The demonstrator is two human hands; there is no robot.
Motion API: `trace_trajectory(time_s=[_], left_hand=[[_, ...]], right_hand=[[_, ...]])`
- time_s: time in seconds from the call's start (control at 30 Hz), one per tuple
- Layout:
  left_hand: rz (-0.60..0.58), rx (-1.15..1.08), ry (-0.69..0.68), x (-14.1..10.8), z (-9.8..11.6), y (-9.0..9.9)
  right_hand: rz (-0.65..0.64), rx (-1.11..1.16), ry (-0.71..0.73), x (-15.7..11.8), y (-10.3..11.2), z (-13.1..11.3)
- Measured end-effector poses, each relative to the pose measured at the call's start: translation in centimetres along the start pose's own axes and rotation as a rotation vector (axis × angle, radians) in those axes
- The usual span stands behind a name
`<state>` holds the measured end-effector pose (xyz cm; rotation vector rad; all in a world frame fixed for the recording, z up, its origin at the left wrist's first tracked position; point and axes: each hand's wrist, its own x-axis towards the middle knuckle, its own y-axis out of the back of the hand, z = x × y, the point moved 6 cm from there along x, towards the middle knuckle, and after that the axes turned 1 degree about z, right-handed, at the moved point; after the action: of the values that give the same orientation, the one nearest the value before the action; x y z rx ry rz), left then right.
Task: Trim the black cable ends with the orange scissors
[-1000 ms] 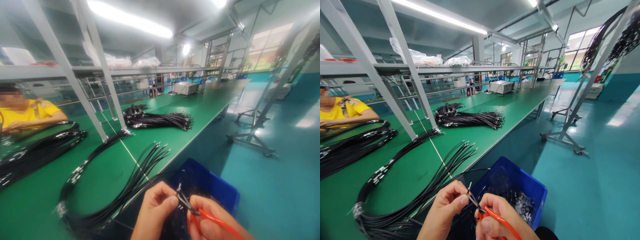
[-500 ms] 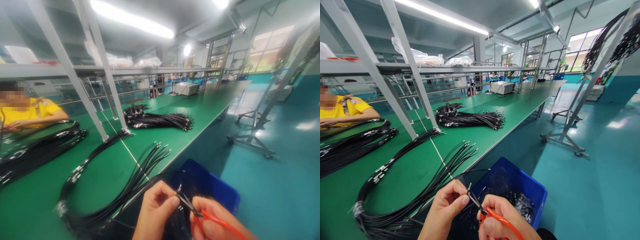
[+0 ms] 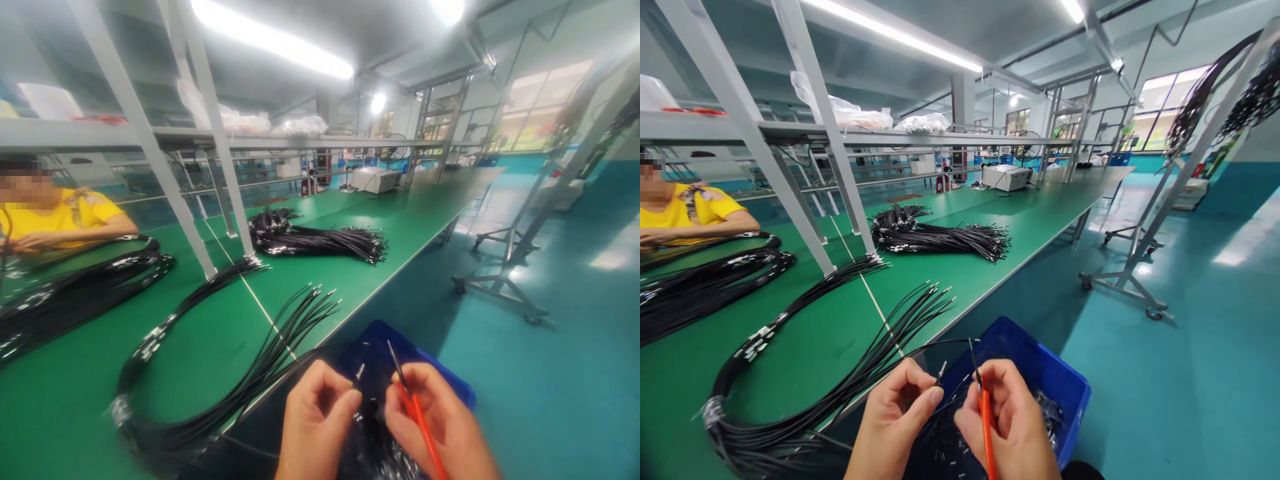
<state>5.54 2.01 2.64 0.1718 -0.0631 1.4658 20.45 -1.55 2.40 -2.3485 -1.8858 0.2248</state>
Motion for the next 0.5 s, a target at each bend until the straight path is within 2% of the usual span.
trace_trajectory(time_s=[0.03,0.1,0.17,0.23,0.33,0.4,0.43,0.47,0.5], left_hand=[[0.015,0.068,-0.035,-0.1,0.2,-0.2],[0.048,0.173,-0.099,-0.4,0.8,-0.7],[0.083,0.233,-0.14,-0.8,1.3,-1.3],[0.107,0.27,-0.169,-1.1,1.6,-1.8],[0.099,0.3,-0.224,-1.3,1.6,-2.2],[0.074,0.294,-0.227,-1.1,1.3,-1.9],[0.056,0.276,-0.204,-0.9,0.9,-1.6],[0.035,0.243,-0.164,-0.6,0.5,-1.3],[0.011,0.195,-0.112,-0.4,0.1,-1.0]], right_hand=[[0.097,-0.029,0.058,-0.1,0.1,-0.5],[0.206,-0.12,0.144,-0.3,-0.3,-1.1],[0.266,-0.294,0.238,-0.4,-0.6,-1.5],[0.297,-0.515,0.426,-0.5,-0.9,-2.2],[0.254,-0.808,0.832,-1.5,-1.9,-3.5],[0.146,-0.87,1.005,-2.4,-2.4,-4.1],[0.084,-0.846,1.008,-2.6,-2.3,-4.3],[0.025,-0.773,0.932,-2.6,-2.0,-4.4],[-0.029,-0.666,0.787,-2.2,-1.5,-4.4]])
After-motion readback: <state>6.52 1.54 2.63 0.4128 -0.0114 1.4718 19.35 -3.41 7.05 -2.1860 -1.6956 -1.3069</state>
